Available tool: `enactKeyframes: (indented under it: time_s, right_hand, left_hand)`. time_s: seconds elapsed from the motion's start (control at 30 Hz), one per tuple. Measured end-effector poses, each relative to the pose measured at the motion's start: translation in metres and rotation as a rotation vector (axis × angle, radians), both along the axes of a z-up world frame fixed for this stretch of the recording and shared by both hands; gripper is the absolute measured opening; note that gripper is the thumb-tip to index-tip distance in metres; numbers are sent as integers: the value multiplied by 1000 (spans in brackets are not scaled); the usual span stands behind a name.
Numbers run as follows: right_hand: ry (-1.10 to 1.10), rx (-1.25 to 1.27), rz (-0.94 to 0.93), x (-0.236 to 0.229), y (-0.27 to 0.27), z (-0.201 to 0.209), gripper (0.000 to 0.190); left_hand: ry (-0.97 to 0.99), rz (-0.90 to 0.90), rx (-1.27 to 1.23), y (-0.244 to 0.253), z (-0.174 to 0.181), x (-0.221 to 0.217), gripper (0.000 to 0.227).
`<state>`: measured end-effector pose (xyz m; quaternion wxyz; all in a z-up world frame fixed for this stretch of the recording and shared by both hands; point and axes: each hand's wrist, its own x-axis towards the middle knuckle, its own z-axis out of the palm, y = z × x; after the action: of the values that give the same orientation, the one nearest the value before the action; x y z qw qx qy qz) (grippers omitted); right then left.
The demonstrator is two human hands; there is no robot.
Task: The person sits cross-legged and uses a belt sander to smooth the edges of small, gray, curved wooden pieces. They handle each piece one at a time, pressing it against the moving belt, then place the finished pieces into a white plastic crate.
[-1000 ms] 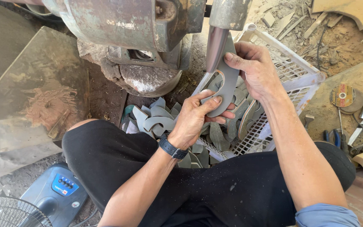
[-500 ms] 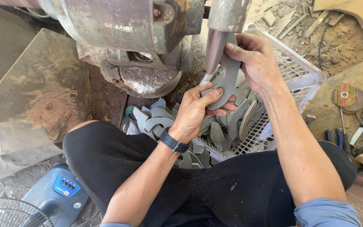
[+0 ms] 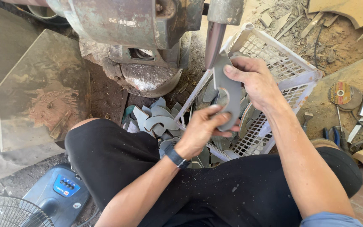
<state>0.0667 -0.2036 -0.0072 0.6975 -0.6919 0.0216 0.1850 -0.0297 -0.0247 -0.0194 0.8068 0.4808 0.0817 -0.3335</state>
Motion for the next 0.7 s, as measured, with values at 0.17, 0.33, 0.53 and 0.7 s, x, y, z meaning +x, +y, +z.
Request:
enactKeyframes:
  time_s: [0.17,0.33,0.53,0.7]
  right_hand:
    - [148,44,-49,-5,-12,2,23]
    - [90,-117,67,6,-12,8,31]
    - [76,-209,168,21,-9,17,39]
    - [36,-239,181,28,-8,20,43]
  left_hand:
    - [-30,-63,-40,-39,-21,-2,47]
    - [-64,21,-168,-73,-34,3,43]
    - [-115,94,-242,-86,-35,12,30]
    - [-105,119,-288,-87,-30,16,24]
